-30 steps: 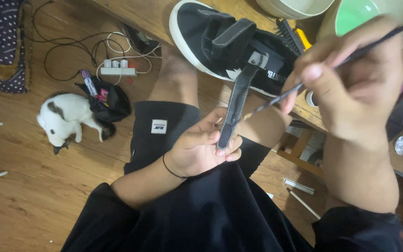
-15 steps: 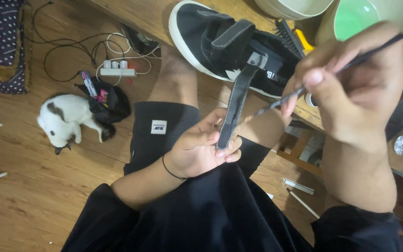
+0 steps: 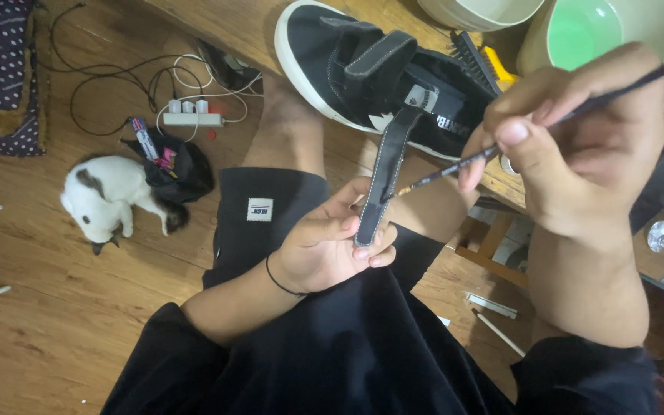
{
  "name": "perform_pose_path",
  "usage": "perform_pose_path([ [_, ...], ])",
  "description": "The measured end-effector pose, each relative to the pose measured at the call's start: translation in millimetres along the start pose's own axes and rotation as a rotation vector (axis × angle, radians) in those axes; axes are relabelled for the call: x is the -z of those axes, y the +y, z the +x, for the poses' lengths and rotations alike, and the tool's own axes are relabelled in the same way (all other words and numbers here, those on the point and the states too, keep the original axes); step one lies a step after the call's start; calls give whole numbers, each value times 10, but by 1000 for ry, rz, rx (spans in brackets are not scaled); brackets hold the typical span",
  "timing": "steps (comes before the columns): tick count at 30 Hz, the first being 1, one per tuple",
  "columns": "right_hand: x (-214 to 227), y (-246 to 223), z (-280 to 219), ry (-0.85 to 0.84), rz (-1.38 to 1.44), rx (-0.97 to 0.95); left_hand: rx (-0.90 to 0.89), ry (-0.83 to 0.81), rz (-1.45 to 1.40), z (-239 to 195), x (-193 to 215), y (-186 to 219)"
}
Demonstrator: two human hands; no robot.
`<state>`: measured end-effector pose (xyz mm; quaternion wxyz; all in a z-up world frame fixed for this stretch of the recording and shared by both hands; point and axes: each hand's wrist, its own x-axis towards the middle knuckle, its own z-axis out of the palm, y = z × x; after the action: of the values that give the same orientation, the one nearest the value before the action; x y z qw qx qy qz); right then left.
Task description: The person paints the velcro strap of a black shoe using a small brush and black paint. They repeatedly dip the brush into a small container of paint and apply it to the strap while holding the shoe in their lap.
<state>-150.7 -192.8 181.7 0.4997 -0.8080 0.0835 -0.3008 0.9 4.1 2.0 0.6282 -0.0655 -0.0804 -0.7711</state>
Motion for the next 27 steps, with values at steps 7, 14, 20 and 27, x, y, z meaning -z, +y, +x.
perform_pose_path([
  [7, -11, 37, -69, 65, 29, -36, -7, -12, 11, 5, -20, 9],
  [14, 7, 57, -54, -33, 37, 34, 0, 6, -6, -12, -18, -3],
  [20, -29, 11, -65, -31, 21, 42, -20, -40, 10, 15, -47, 10],
  [27, -27, 25, -89, 10, 31, 29, -2, -4, -2, 2, -45, 6],
])
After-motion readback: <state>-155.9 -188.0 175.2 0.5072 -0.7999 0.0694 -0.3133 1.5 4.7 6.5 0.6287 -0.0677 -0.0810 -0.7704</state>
